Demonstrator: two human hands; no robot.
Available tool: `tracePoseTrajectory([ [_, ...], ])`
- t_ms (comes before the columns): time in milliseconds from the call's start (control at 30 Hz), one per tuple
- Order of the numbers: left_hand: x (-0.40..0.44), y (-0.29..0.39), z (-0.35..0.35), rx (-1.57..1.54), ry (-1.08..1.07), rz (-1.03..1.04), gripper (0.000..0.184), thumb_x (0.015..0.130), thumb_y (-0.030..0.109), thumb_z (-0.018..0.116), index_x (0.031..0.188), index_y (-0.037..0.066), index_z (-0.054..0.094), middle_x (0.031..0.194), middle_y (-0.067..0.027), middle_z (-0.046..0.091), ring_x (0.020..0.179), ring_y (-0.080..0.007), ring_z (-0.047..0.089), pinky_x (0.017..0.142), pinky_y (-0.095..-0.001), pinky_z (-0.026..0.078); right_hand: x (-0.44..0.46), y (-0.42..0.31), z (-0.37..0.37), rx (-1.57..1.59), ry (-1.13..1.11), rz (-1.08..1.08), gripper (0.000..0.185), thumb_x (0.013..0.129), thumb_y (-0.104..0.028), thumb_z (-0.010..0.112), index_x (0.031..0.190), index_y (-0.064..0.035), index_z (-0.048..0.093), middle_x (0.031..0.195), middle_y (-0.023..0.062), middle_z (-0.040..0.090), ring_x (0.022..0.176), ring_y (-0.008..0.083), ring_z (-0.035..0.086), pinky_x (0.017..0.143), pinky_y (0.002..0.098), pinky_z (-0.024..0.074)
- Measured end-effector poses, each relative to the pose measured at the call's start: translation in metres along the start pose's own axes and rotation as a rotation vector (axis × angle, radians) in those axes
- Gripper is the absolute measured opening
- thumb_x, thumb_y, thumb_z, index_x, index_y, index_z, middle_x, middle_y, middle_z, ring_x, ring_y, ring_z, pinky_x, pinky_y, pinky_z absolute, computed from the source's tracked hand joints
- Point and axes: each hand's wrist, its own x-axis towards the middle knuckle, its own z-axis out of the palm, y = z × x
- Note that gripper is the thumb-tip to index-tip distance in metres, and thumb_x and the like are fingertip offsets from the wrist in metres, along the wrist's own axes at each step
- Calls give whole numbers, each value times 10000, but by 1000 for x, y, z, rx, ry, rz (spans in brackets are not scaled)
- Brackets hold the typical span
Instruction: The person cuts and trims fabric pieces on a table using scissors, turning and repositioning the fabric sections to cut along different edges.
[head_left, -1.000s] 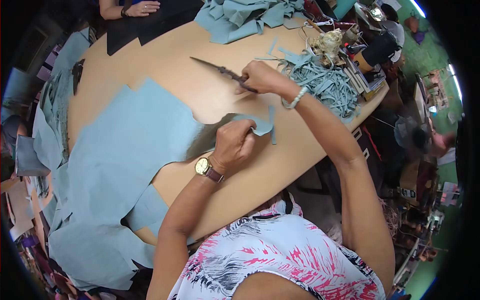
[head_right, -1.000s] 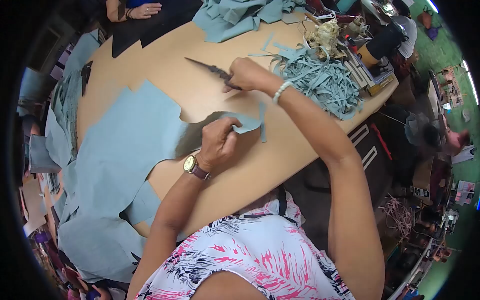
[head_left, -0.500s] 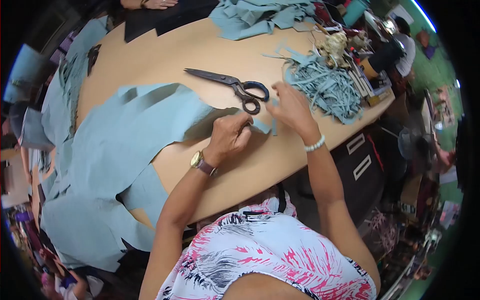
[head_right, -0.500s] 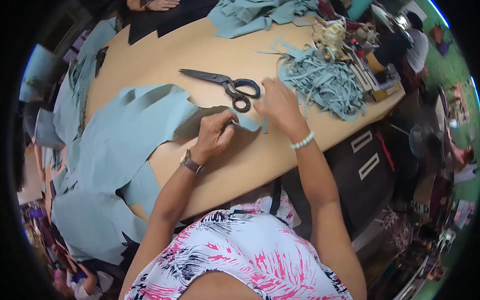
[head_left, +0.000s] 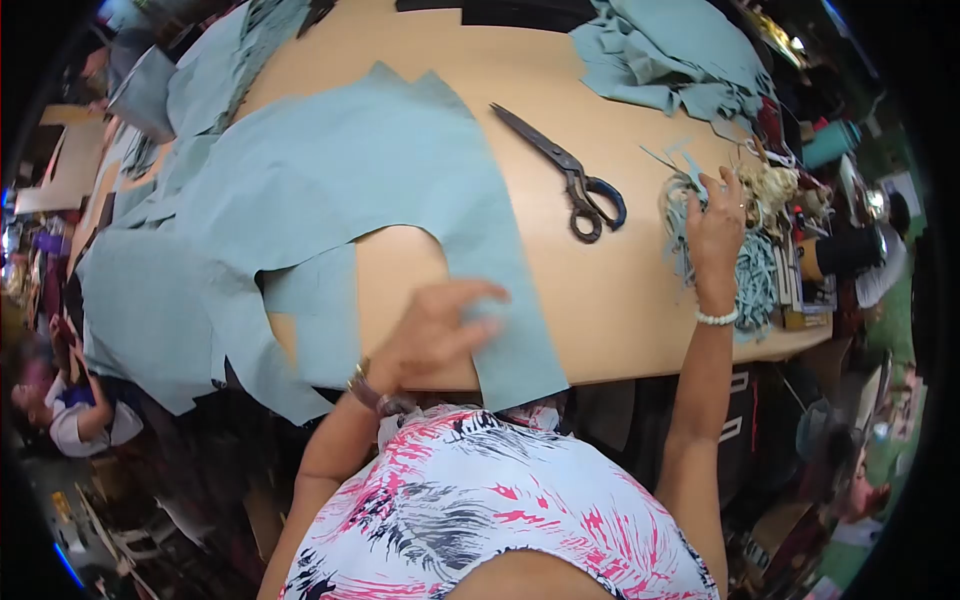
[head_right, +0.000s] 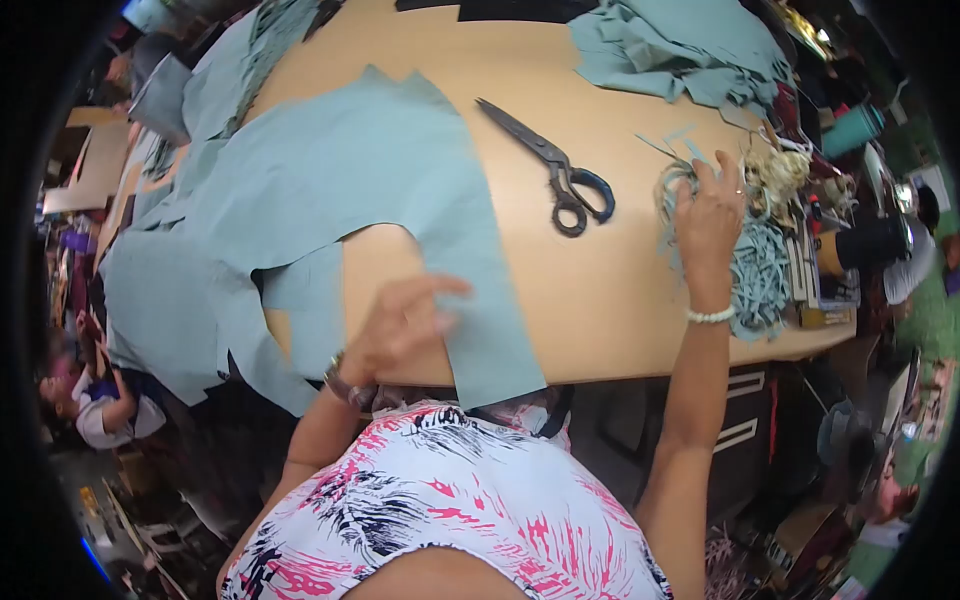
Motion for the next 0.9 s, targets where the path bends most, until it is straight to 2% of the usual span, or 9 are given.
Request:
tracePoseTrajectory([
  [67,19,-19,-29,216,254,-175,310,778,212,565,992,-10,592,977,-157,617,913,-272,589,798,-316,439,-4,-35,2,100,-43,5,227,721,-132,606,914,-12,608,1094,191,511,1015,338,489,849,402,403],
  [100,32,-41,-43,436,456,-170,361,753,264,610,1025,31,571,993,-163,586,946,-288,556,804,-403,425,-13,-63,3,294,-125,34,265,714,-160,623,935,-16,600,1108,192,504,1020,337,486,856,400,402],
  [167,43,-92,-83,1099,585,-312,529,737,341,622,1162,56,486,1183,-179,482,1127,-322,431,891,-538,326,-42,-114,14,616,-225,-96,407,692,-231,658,1027,-22,559,1143,186,485,1054,351,455,888,447,371],
  [233,56,-121,-116,1109,688,-612,691,718,424,624,1265,82,376,1306,-180,351,1214,-364,297,914,-648,200,-66,-156,8,510,-360,-399,572,711,-372,628,1145,-23,498,1236,199,414,1159,387,362,959,511,278],
  [333,84,-145,-152,1150,741,-535,746,710,446,627,1292,83,334,1312,-183,342,1214,-382,285,928,-668,156,-82,-177,0,626,-573,-487,656,721,-457,594,1207,-39,459,1291,210,356,1220,397,290,990,527,231],
  [433,116,-166,-180,1155,652,-589,694,711,448,632,1254,83,399,1295,-177,351,1201,-361,303,918,-654,175,-79,-173,-10,608,-696,-512,675,713,-470,598,1224,-56,448,1303,206,342,1232,391,274,987,537,225],
  [533,126,-201,-188,1047,684,-596,481,737,385,624,1093,75,534,1148,-154,488,1099,-320,423,880,-557,298,-79,-158,-28,580,-799,-484,665,700,-450,618,1218,-66,457,1301,194,348,1230,383,278,978,549,226],
  [733,142,-221,-219,1148,614,-326,160,761,213,576,835,71,590,832,-95,610,843,-272,572,740,-399,403,-78,-144,-42,619,-892,-440,535,682,-373,654,1102,-66,529,1283,151,386,1226,365,297,967,563,228],
  [900,168,-216,-278,1437,645,-358,168,753,152,556,906,89,580,936,-87,594,887,-268,560,785,-432,390,-67,-149,-26,708,-849,-467,418,679,-354,662,904,-19,553,1208,161,460,1195,351,364,972,563,219],
])
